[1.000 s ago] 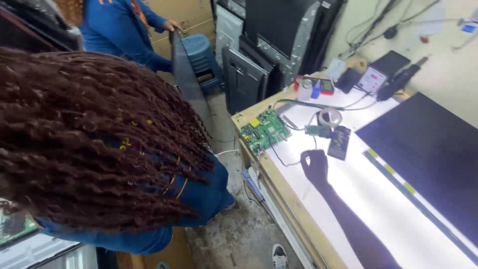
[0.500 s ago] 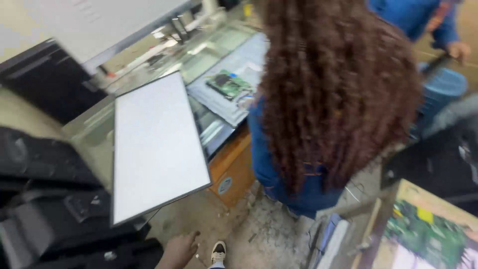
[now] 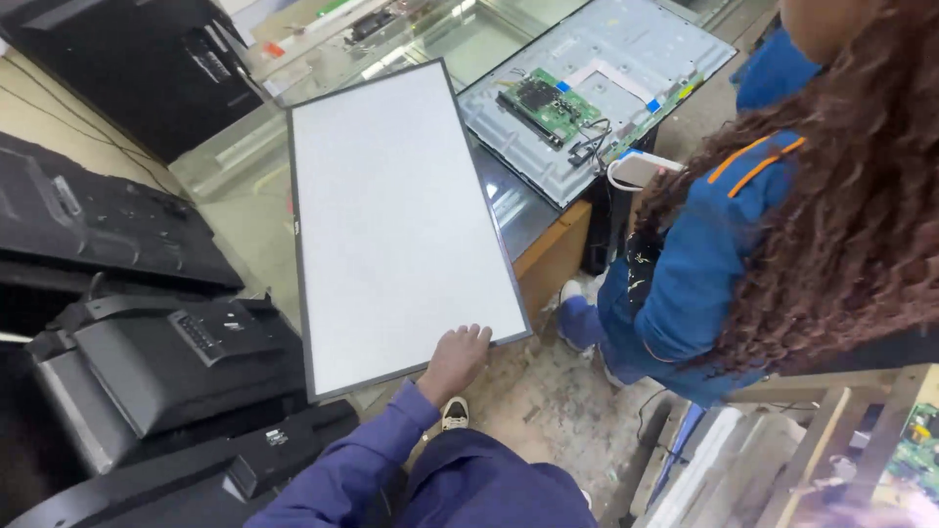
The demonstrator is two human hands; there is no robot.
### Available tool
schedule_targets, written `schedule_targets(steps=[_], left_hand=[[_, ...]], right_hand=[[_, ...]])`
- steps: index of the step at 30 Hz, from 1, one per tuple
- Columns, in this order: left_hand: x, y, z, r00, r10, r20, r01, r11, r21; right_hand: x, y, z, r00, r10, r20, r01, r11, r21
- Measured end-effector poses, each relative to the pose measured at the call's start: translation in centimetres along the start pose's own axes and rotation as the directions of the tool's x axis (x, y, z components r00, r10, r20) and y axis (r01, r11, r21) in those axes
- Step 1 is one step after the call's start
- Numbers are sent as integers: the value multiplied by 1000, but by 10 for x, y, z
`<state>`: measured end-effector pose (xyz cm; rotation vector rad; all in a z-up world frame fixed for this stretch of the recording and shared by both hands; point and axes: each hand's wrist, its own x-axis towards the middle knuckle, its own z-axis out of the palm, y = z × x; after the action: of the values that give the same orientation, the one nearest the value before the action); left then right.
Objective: The person handles a circuit board and TV components, then positions a white screen panel while checking connections on a workbench.
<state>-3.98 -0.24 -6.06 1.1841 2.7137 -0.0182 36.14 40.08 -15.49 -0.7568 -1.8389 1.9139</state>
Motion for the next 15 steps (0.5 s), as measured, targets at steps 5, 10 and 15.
schedule_targets(steps=[5,10,15], left_hand=[[11,-23,15,970,239,30,-237,968,-78],[-5,-58,31,926,377,36,-354,895,-271],[-54,-82,5,914,391,106,-342,885,-315]], right_hand=[[-23,-70,244,992,70,-105,-32,944,329],[18,-69,375,922,314,227,-387,772,504],[49,-57,416,888,359,287,-444,832,333]])
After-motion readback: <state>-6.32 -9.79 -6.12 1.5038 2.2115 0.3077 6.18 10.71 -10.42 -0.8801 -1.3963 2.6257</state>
